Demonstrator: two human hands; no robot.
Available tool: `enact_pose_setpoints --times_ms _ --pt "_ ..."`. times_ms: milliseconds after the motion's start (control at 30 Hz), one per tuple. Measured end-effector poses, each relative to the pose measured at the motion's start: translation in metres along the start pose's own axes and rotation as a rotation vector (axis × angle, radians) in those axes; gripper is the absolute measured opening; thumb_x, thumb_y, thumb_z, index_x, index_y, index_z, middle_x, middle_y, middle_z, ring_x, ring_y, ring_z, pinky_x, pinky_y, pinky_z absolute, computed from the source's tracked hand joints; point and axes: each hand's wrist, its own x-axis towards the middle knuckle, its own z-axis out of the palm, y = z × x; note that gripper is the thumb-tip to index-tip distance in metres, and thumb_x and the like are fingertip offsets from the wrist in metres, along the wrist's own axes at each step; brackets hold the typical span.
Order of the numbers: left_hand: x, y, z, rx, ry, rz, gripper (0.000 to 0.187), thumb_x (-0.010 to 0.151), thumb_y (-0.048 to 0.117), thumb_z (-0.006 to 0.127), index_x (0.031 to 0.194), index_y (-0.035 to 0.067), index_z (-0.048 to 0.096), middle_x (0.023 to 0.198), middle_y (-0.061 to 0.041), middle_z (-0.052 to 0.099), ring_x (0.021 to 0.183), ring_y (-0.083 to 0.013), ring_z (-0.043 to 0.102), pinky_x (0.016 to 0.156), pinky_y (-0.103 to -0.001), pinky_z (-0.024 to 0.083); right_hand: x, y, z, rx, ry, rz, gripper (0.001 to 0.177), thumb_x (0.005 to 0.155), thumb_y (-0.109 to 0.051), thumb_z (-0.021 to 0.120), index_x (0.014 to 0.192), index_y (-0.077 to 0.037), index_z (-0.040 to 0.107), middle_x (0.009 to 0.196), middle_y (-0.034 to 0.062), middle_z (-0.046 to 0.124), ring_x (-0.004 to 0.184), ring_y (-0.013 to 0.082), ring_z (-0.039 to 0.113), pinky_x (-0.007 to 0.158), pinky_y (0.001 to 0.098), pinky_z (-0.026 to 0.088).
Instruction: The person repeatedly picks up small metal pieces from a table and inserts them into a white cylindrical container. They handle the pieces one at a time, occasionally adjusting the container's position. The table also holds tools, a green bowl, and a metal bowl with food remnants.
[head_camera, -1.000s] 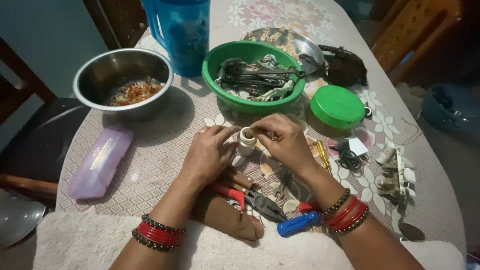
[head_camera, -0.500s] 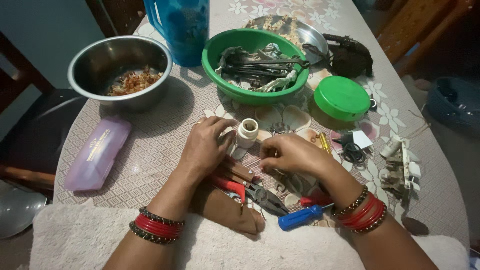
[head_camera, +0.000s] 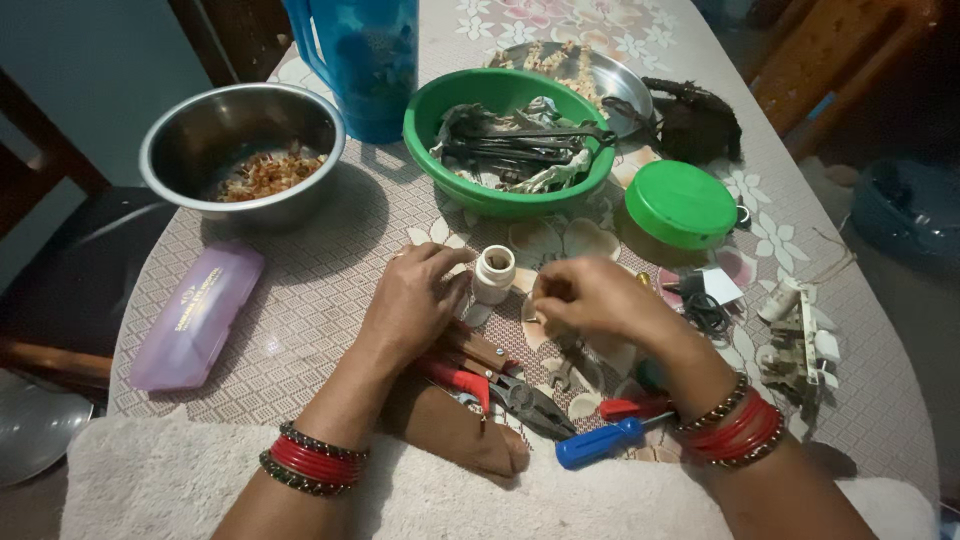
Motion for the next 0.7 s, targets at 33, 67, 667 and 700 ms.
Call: enact_pose_setpoints --times_ms 33,67,667,700 --pt "0.000 0.000 0.000 0.002 0.002 0.003 0.026 0.087 0.016 0.075 0.112 0.010 0.077 0.105 -0.012 0.074 0.099 -0.0312 0.067 0.089 -0.043 0.054 0.000 0.001 -0.001 0.004 0.036 -0.011 0.019 0.088 -0.022 0.073 0.098 -0.006 0.075 0.083 0.0079 0.081 0.073 0.0149 0.078 0.070 0.0316 0.061" --pt "0.000 0.001 -0.001 0.003 0.004 0.005 0.027 0.086 0.016 0.076 0.113 0.010 0.076 0.105 -0.013 0.074 0.099 -0.0314 0.067 0.089 -0.043 0.054 -0.002 0.002 -0.002 0.009 0.073 -0.021 0.019 0.088 -0.021 0.074 0.098 -0.005 0.075 0.082 0.0088 0.081 0.072 0.0152 0.076 0.068 0.0325 0.060" --pt "0.000 0.013 -0.001 0.136 0.077 0.221 0.041 0.089 0.015 0.072 0.130 0.013 0.068 0.114 -0.012 0.073 0.106 -0.0344 0.067 0.099 -0.047 0.049 0.008 0.014 0.009 -0.183 0.218 -0.056 0.021 0.088 -0.023 0.074 0.104 -0.010 0.073 0.096 0.0094 0.076 0.088 0.0237 0.075 0.079 0.0395 0.058" --pt "0.001 0.015 0.001 0.163 0.089 0.240 0.041 0.090 0.015 0.072 0.131 0.013 0.068 0.117 -0.012 0.074 0.107 -0.0344 0.067 0.099 -0.047 0.049 0.008 0.014 0.007 -0.126 0.252 -0.051 0.022 0.089 -0.023 0.073 0.106 -0.009 0.072 0.094 0.0096 0.076 0.086 0.0227 0.076 0.079 0.0384 0.060"
